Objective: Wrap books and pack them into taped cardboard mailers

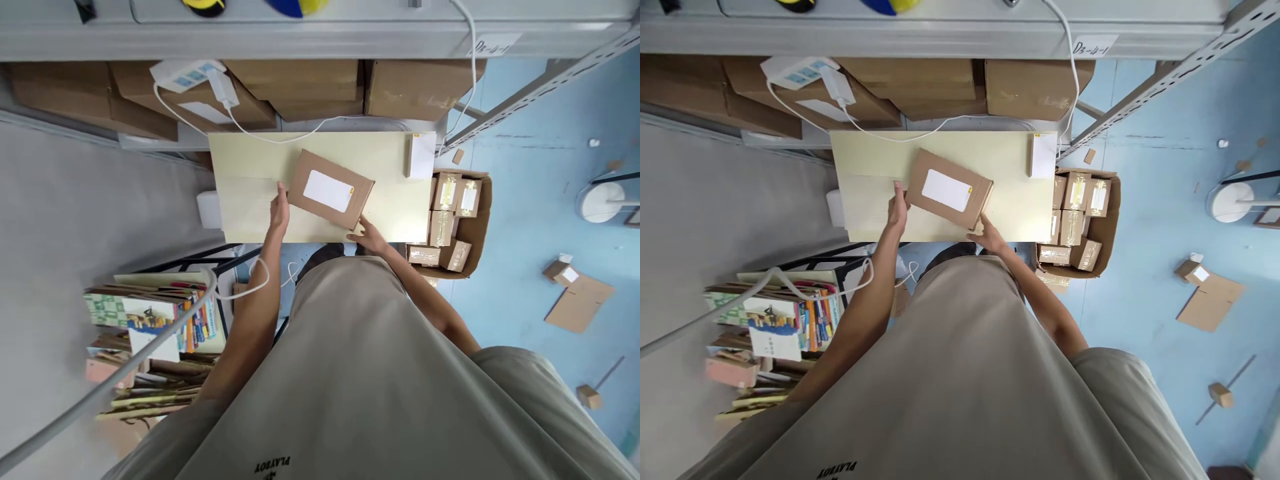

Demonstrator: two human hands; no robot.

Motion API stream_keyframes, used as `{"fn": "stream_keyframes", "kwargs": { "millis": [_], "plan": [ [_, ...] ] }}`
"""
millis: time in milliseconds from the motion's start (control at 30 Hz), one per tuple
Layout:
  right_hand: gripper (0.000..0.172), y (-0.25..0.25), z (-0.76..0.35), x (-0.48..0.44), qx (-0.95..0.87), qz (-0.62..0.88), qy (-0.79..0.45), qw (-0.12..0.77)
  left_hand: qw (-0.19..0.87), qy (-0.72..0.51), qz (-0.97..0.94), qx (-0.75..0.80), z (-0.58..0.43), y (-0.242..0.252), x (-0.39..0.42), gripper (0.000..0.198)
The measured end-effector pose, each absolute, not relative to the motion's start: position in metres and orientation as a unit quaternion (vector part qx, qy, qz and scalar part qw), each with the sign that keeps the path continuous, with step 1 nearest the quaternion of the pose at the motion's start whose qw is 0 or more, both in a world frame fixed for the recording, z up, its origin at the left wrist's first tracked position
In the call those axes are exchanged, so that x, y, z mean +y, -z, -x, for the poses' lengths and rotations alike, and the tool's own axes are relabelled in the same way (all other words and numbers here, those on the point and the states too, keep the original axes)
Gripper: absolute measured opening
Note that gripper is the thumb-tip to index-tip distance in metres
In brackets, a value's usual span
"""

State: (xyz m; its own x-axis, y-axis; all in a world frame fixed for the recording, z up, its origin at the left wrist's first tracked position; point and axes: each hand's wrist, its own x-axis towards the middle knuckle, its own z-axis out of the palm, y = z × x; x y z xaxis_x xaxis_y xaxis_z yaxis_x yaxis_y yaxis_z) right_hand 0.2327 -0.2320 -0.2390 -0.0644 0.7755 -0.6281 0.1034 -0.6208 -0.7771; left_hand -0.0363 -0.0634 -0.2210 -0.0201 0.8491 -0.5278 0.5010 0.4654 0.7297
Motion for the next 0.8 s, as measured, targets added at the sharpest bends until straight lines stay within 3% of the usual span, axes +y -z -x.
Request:
{"fn": "stream_keyframes", "kwargs": {
  "millis": [200, 300, 433, 600, 800],
  "plan": [
    [0.096, 0.225, -0.26, -0.245, -0.34, 0.704, -0.508, 0.363, 0.604, -0.239, -0.401, 0.646, 0.006, 0.21, -0.13, 0.098],
    [0.083, 0.201, -0.258, -0.246, -0.34, 0.729, -0.444, 0.395, 0.568, -0.249, -0.467, 0.63, 0.003, 0.2, -0.145, 0.098],
    [0.066, 0.154, -0.254, -0.239, -0.345, 0.807, -0.324, 0.353, 0.472, -0.263, -0.567, 0.622, 0.01, 0.183, -0.143, 0.085],
    [0.074, 0.133, -0.251, -0.215, -0.399, 0.842, -0.263, 0.251, 0.392, -0.243, -0.586, 0.667, 0.015, 0.174, -0.11, 0.053],
    [0.088, 0.176, -0.242, -0.202, -0.407, 0.858, -0.266, 0.164, 0.384, -0.191, -0.591, 0.683, 0.006, 0.201, -0.091, 0.049]
  ]
}}
